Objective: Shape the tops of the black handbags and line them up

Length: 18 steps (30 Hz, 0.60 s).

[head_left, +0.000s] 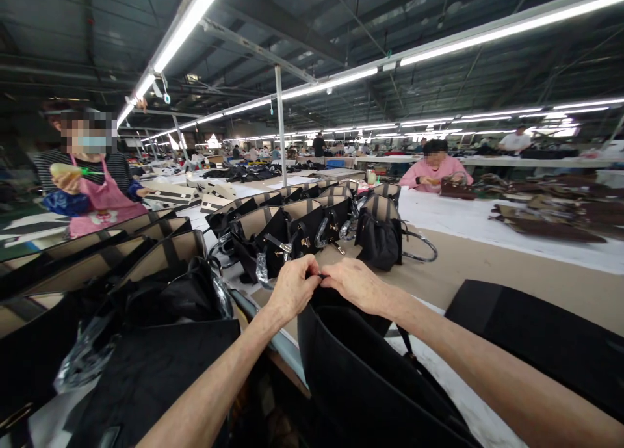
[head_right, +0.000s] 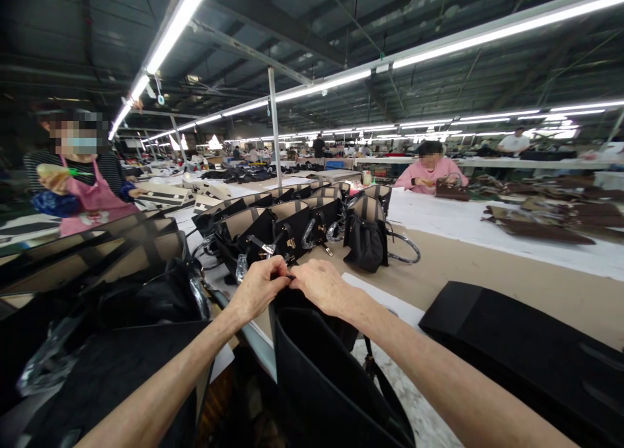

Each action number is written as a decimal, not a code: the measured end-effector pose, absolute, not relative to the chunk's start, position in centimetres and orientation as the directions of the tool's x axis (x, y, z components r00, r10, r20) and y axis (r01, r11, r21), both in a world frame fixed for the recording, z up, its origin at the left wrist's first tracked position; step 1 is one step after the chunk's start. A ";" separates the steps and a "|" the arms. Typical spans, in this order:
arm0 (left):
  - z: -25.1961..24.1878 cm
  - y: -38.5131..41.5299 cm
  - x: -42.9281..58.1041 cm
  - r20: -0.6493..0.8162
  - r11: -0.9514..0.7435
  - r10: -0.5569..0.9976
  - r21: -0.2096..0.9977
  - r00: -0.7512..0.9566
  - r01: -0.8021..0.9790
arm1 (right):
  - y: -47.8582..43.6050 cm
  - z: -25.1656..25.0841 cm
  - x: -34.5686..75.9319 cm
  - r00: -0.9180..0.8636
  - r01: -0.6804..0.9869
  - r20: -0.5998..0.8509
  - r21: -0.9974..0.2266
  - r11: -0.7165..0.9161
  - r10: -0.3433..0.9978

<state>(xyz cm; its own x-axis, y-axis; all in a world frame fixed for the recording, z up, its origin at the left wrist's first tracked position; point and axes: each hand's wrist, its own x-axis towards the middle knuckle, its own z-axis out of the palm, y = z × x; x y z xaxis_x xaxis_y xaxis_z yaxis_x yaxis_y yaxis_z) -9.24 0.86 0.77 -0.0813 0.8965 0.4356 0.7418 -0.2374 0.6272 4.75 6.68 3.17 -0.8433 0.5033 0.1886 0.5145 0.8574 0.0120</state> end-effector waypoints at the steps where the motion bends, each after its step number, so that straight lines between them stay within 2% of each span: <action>1: 0.8 0.8 -9.2 0.458 -0.256 0.885 0.623 -0.079 0.739 | 6.8 3.2 4.8 -0.845 0.508 0.190 -0.010 0.861 0.500; 3: 1.0 0.5 -9.2 0.498 -0.276 0.862 0.612 -0.090 0.741 | 6.9 3.3 4.8 -0.845 0.498 0.204 -0.040 0.866 0.495; 6: 1.0 0.4 -9.2 0.520 -0.263 0.846 0.600 -0.118 0.756 | 7.0 3.1 4.3 -0.845 0.503 0.198 -0.024 0.864 0.497; 11: 0.8 0.5 -9.3 0.539 -0.257 0.829 0.599 -0.145 0.758 | 6.9 2.9 2.8 -0.874 0.476 0.112 0.005 0.880 0.472; 15: 1.2 -0.7 -9.4 0.504 -0.220 0.822 0.710 -0.265 0.669 | 7.4 3.5 2.7 -0.871 0.484 0.084 -0.026 0.875 0.485; 18: 1.7 -3.4 -8.9 0.499 -0.237 0.786 0.788 -0.365 0.568 | 8.8 4.7 4.1 -0.819 0.568 0.071 -0.049 0.822 0.570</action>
<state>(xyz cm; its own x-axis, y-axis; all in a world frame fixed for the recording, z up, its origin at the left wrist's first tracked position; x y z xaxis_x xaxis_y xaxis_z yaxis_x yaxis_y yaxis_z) -8.94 -3.42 1.69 -0.3654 0.7857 0.4992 0.5679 -0.2368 0.7883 4.08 8.81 4.74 -0.8188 0.5697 0.0710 0.5675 0.8219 -0.0495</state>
